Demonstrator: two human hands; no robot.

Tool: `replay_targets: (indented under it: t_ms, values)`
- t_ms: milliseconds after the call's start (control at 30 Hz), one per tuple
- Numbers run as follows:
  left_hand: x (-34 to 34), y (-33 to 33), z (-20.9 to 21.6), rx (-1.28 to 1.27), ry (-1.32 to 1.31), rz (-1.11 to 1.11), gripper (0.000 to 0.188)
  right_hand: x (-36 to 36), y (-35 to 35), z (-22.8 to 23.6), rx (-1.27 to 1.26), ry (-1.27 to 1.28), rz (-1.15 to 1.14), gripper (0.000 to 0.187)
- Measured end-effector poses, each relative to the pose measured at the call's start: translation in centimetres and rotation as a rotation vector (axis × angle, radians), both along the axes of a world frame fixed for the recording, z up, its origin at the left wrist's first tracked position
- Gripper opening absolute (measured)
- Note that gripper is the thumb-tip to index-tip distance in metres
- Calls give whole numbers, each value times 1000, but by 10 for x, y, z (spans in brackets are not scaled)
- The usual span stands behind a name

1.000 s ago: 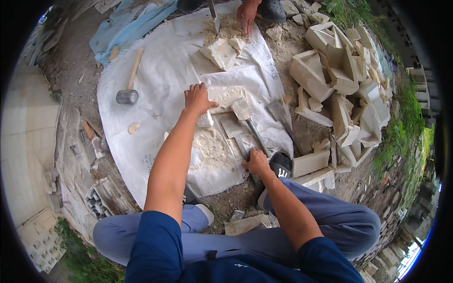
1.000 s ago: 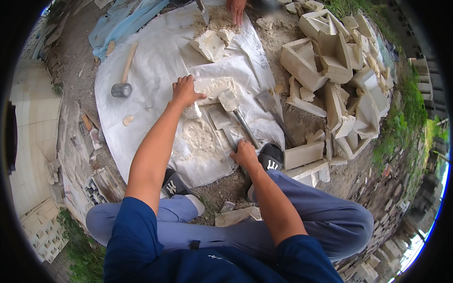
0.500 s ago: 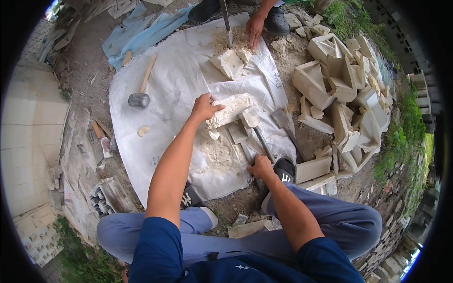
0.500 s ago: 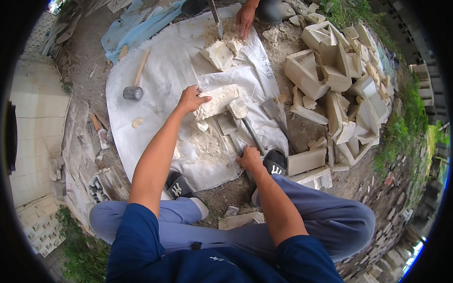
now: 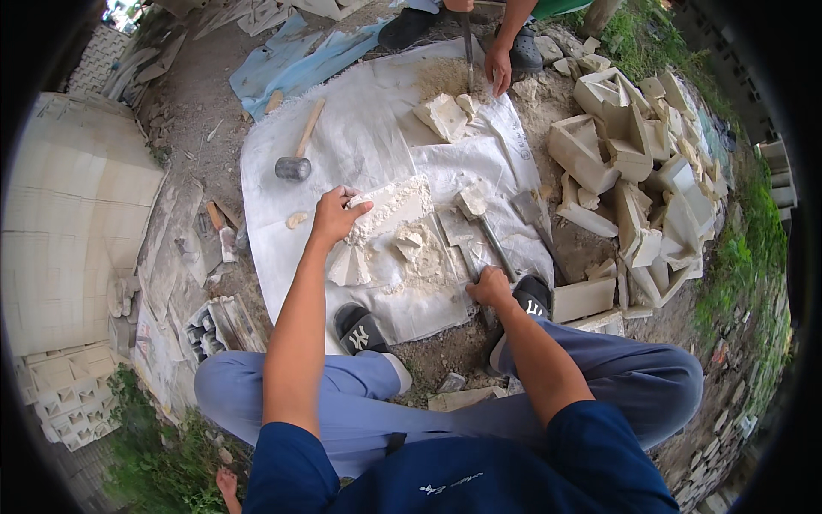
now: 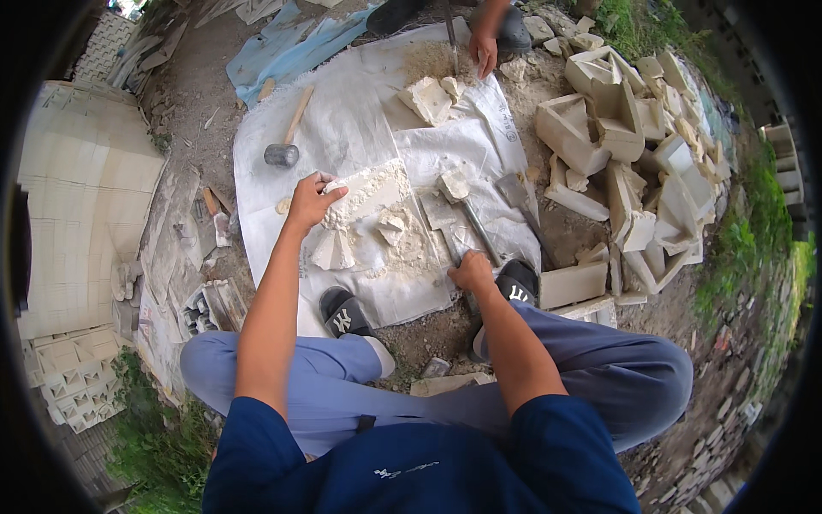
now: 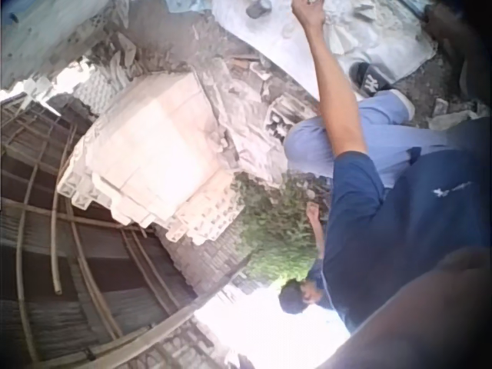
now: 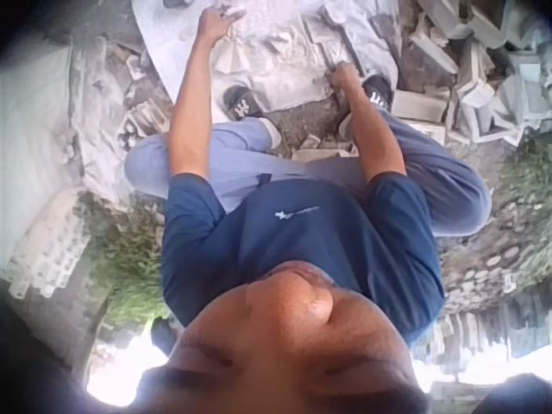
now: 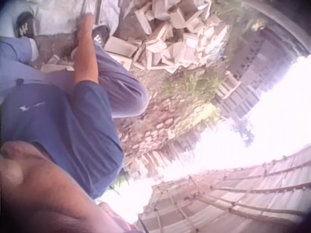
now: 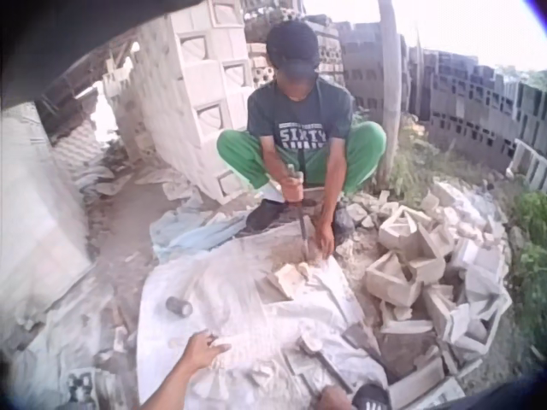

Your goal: The person shapes and carves a piece of stone using a hand chisel and a metal scraper blade while holding the stone in place.

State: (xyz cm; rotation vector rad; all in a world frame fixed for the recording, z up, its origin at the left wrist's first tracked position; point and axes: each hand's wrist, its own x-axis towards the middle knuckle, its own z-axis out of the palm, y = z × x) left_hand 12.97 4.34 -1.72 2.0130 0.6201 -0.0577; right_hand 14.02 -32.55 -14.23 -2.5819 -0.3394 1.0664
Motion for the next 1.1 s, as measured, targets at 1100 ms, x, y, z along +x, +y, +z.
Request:
replay_targets:
  t_ms: [1100]
  values:
    - [-178,13,-79,-512,131,294,44,33,162,-6,698,-392,263,84]
